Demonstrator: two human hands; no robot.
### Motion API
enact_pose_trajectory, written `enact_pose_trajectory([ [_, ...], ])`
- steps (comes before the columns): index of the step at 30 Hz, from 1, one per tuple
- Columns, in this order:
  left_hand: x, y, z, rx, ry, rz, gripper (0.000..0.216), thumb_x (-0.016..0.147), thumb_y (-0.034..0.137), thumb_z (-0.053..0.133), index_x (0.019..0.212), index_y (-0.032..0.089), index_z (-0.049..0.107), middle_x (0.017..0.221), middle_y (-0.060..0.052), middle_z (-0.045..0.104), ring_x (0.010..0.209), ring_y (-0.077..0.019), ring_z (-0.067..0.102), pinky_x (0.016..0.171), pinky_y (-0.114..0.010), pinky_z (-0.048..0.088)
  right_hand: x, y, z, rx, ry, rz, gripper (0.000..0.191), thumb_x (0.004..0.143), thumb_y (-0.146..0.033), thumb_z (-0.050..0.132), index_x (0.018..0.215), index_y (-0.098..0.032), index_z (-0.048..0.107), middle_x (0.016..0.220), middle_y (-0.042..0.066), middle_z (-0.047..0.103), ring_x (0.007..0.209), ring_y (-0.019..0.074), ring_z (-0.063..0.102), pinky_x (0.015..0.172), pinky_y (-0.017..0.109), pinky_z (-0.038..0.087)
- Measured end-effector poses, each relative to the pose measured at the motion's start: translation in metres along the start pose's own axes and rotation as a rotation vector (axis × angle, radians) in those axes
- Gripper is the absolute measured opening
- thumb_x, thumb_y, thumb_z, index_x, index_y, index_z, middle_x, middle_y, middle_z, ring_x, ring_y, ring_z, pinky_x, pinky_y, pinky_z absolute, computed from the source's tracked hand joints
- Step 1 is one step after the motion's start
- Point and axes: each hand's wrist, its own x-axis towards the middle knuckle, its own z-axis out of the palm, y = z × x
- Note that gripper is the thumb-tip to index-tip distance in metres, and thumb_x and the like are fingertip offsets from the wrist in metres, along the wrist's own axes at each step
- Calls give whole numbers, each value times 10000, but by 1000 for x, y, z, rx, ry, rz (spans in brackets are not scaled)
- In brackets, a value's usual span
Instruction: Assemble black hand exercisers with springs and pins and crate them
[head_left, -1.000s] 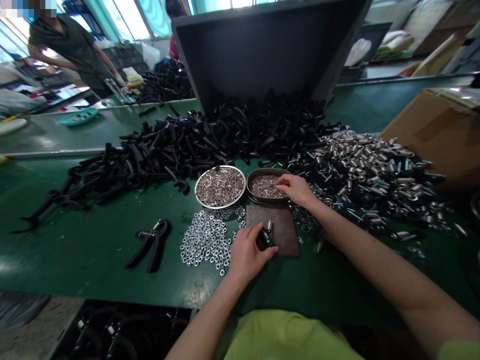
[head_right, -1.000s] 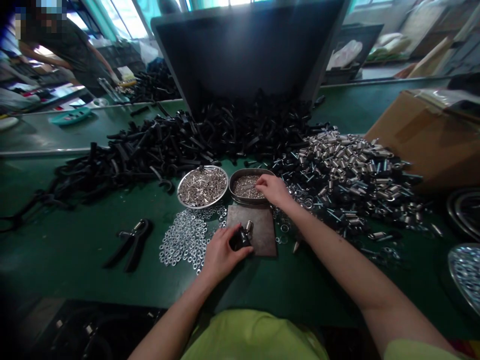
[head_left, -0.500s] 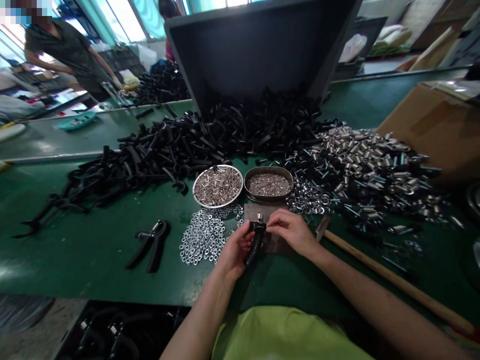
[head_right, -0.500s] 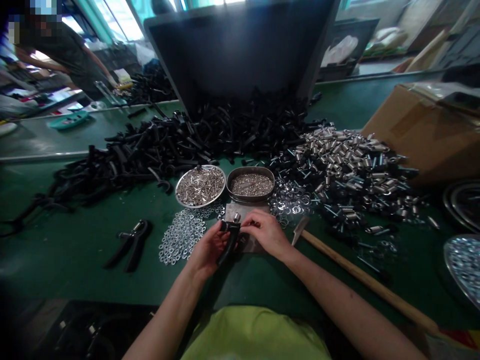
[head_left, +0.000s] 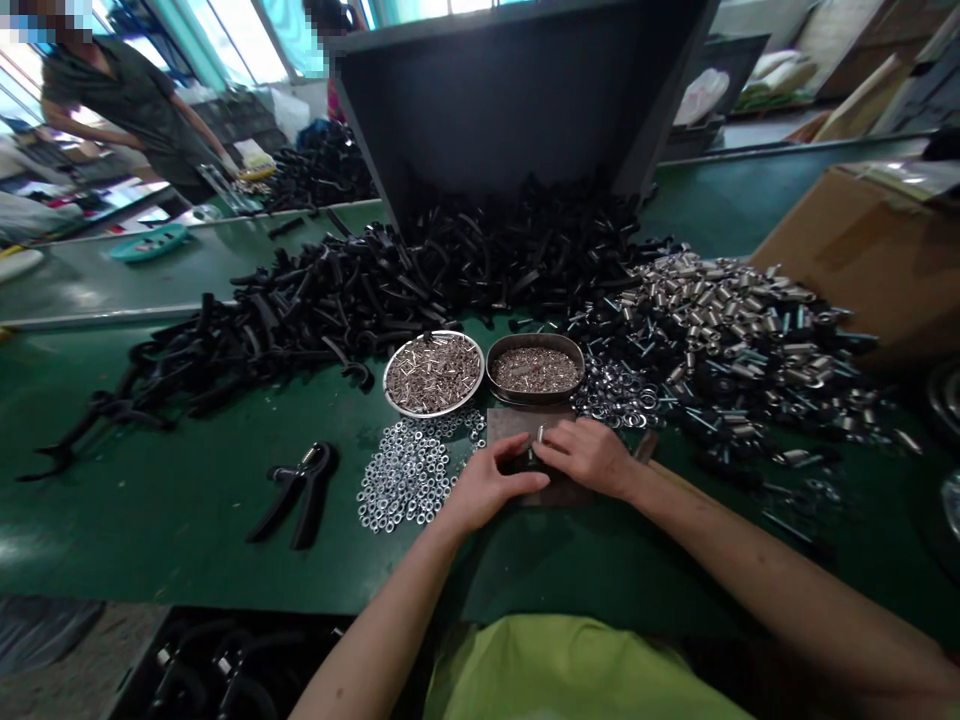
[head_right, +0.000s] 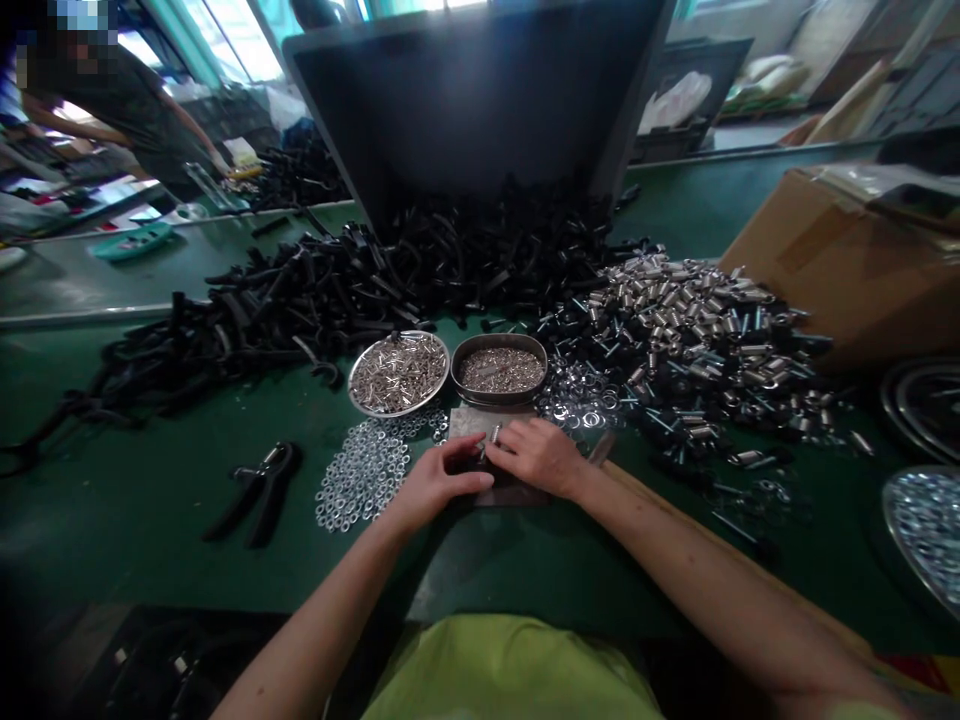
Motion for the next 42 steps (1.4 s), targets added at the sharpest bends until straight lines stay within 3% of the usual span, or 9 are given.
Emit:
enact_pose_trajectory([
  [4, -1, -7, 10, 618, 25, 280, 647, 637, 390, 768, 1227, 223, 563, 1128, -95, 641, 1064, -296, 536, 955, -460, 375, -3, 6, 1, -133, -135, -140, 293, 942, -169, 376, 895, -197, 664, 714, 39, 636, 662, 141, 513, 566, 295, 312],
  [7, -7, -14, 16, 854, 28, 367, 654, 669, 360, 749, 1262, 229, 507, 1090, -88, 635, 1028, -288, 527, 907, -453, 387, -11, 4, -9, -134, -166, -119, 267, 935, -166, 393, 991, -192, 652, 808, 55, 658, 728, 155, 539, 597, 293, 348],
  [12, -10, -22, 19, 850, 138, 318, 639, 610, 411, 791, 1155, 209, 525, 1079, -81, 618, 1006, -273, 534, 880, -425, 404, -73, -4, -38, -279, -188, 448, 294, 908, -288, 459, 1147, -167, 580, 1008, 108, 630, 874, 222, 562, 681, 317, 433],
  [17, -6, -20, 21, 892, 175, 276, 557, 583, 426, 799, 1035, 196, 569, 1025, -74, 590, 990, -268, 525, 853, -411, 423, -154, -11, -46, -300, -266, 842, 337, 877, -434, 436, 933, -140, 591, 856, 128, 618, 809, 276, 588, 675, 382, 468],
  [22, -5, -18, 21, 906, 174, 271, 555, 556, 429, 809, 1000, 191, 576, 1007, -70, 588, 967, -266, 527, 847, -411, 427, -125, -28, -63, -66, -144, 1061, 336, 890, -415, 370, 973, -165, 578, 866, 121, 673, 709, 266, 637, 596, 381, 487],
  [27, -6, -18, 22, 893, 197, 289, 561, 543, 413, 818, 1002, 199, 577, 1004, -63, 572, 982, -262, 517, 850, -398, 427, -56, -55, -76, 309, 129, 829, 374, 937, -319, 299, 1237, -230, 504, 902, 77, 697, 734, 191, 665, 658, 304, 530],
  [33, -5, -20, 23, 908, 203, 281, 564, 533, 413, 822, 996, 206, 574, 998, -54, 571, 972, -261, 519, 840, -395, 424, -38, -58, -60, 224, -118, 626, 366, 915, -255, 349, 1222, -243, 546, 1092, 65, 688, 875, 217, 679, 747, 370, 551],
  [38, -5, -20, 22, 910, 197, 274, 578, 539, 433, 814, 1005, 192, 573, 1020, -64, 572, 981, -265, 515, 844, -402, 421, -38, -63, -66, 162, 142, 675, 369, 937, -268, 295, 1195, -216, 554, 948, 97, 711, 818, 205, 685, 710, 323, 546],
  [42, -5, -19, 23, 925, 197, 270, 554, 548, 419, 810, 991, 189, 569, 1011, -65, 577, 977, -265, 515, 838, -401, 420, -50, -56, -48, 122, -130, 684, 356, 925, -278, 341, 1199, -235, 565, 979, 69, 722, 755, 219, 696, 630, 341, 553],
])
